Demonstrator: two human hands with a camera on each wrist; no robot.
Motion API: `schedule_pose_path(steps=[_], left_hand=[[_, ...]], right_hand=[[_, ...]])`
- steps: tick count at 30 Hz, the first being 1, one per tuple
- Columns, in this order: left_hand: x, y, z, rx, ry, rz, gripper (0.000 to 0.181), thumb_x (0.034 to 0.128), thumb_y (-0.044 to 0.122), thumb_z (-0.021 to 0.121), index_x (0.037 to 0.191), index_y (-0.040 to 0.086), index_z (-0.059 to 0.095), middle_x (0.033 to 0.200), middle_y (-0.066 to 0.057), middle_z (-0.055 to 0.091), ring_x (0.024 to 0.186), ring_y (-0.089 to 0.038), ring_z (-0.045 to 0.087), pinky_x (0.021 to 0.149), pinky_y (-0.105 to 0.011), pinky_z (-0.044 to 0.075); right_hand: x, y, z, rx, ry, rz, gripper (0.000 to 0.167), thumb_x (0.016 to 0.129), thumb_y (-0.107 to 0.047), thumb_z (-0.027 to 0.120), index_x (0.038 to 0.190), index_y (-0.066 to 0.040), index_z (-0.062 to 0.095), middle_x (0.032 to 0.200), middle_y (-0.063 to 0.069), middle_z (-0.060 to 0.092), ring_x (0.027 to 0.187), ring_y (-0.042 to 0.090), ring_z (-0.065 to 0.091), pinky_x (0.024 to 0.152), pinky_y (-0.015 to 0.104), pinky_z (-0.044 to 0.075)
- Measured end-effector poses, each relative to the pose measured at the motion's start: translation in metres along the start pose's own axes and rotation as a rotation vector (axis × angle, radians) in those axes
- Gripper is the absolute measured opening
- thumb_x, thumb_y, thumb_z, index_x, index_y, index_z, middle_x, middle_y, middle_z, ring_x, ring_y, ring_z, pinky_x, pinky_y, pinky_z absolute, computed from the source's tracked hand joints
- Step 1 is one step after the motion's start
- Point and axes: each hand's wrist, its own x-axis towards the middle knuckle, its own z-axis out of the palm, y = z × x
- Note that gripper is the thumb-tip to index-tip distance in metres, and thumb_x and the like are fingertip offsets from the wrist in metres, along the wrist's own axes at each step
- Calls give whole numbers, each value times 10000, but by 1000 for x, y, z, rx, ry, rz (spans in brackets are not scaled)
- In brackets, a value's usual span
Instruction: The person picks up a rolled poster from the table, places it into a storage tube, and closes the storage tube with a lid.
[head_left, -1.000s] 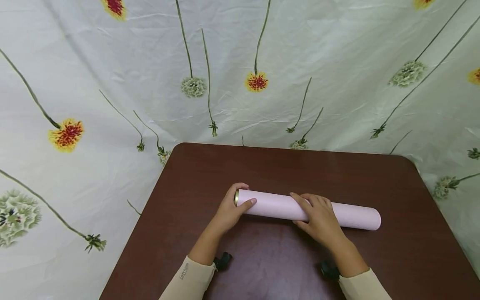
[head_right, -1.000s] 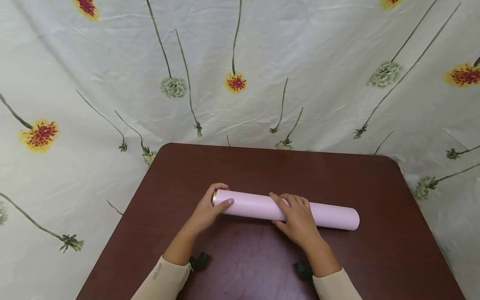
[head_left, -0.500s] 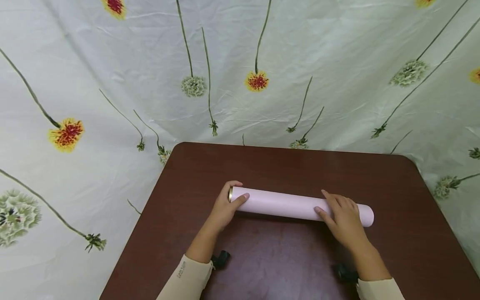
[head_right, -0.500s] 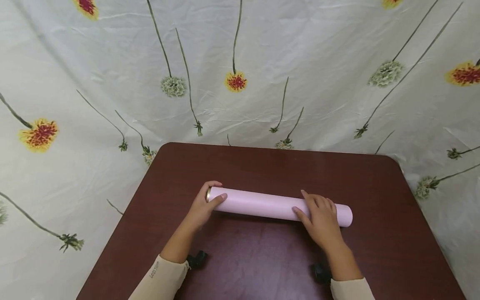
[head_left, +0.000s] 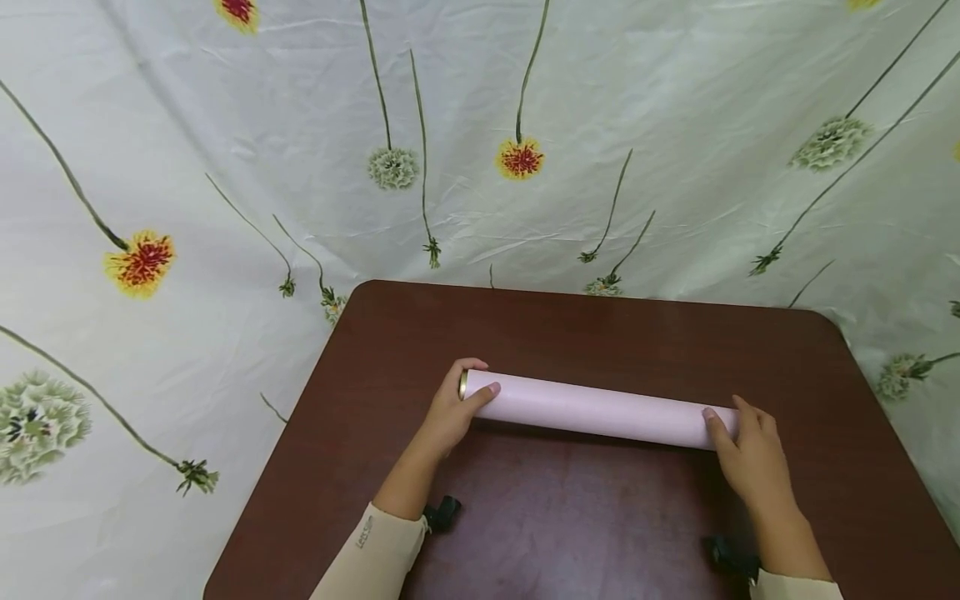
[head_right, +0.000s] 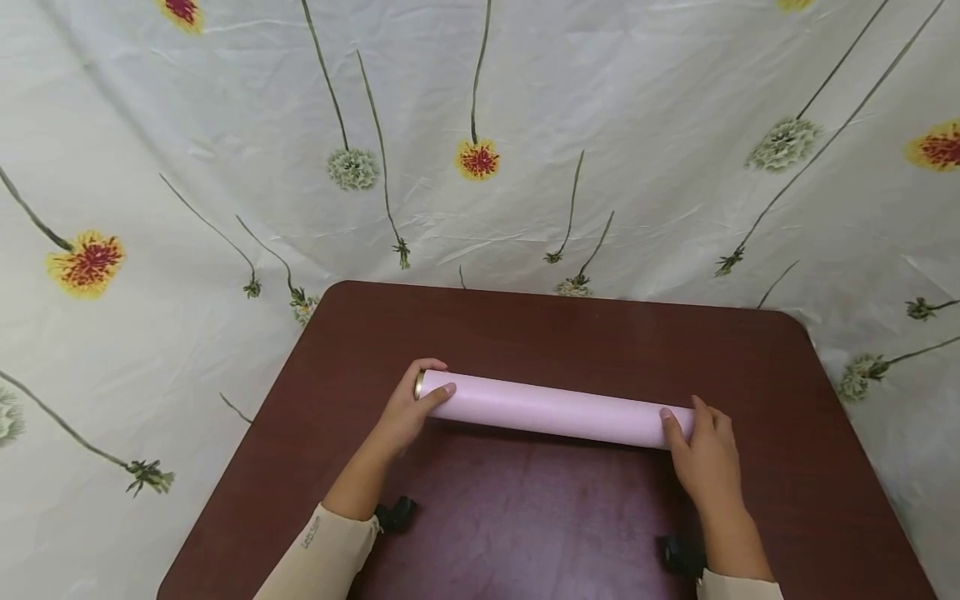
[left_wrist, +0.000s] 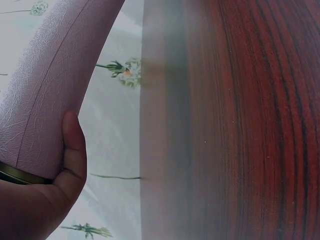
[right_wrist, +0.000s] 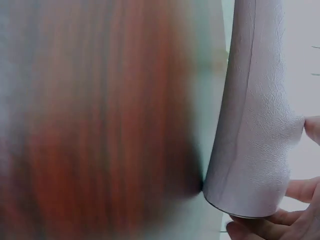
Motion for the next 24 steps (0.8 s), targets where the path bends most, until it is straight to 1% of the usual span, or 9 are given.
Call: schedule_pose_path(steps=[2,4,7,9,11,15,19,24], left_hand=[[0,0,0,0,-1,-1,379,924,306,718,1262,283,547,1224,-105,584,1022,-256,608,821,-328,480],[0,0,0,0,-6,2,401,927,301,713,1285,247,539,1223,-111,578,1019,-252,605,817,-324,478],[0,0,0,1,-14,11,446,932,291,708,1321,179,521,1228,-126,564,1023,-256,597,822,-321,474],[0,0,-1,15,-12,22,466,930,290,710,1331,155,516,1234,-122,557,1028,-256,589,831,-320,470],[0,0,-1,34,-12,35,472,928,294,713,1331,154,512,1244,-115,549,1034,-254,583,835,-319,468],[0,0,-3,69,-5,60,493,901,320,748,1307,178,509,1227,-108,545,1021,-255,580,820,-327,471],[-2,0,-6,69,-4,55,501,893,350,759,1293,191,502,1199,-105,548,1006,-259,582,812,-335,473],[-3,2,-9,68,-4,38,455,913,360,736,1278,231,495,1198,-117,550,1003,-263,587,819,-328,466]], right_hand=[[0,2,-2,33,-53,63,812,1052,-557,355,1595,17,165,1527,436,213,1355,658,275,1038,765,274],[-1,3,-3,64,-99,102,841,1051,-568,339,1602,19,98,1543,444,187,1374,660,254,1048,764,265],[-1,2,-3,135,-128,172,906,1035,-600,340,1606,8,-15,1578,426,156,1427,629,213,1099,743,237],[-1,0,-3,170,-133,216,940,1023,-623,338,1603,3,-56,1596,406,131,1449,614,191,1125,732,220],[-2,-2,-2,194,-121,249,954,1014,-635,348,1605,3,-48,1604,388,142,1459,595,200,1142,714,221],[-4,-5,0,194,-59,246,910,1016,-608,391,1607,13,86,1582,378,247,1444,569,279,1133,687,272],[-6,-9,0,190,16,233,873,1012,-583,438,1601,1,166,1556,373,314,1419,561,332,1113,673,303],[-8,-14,-1,178,46,235,860,1008,-579,454,1599,-12,196,1553,364,329,1409,562,347,1104,675,311]])
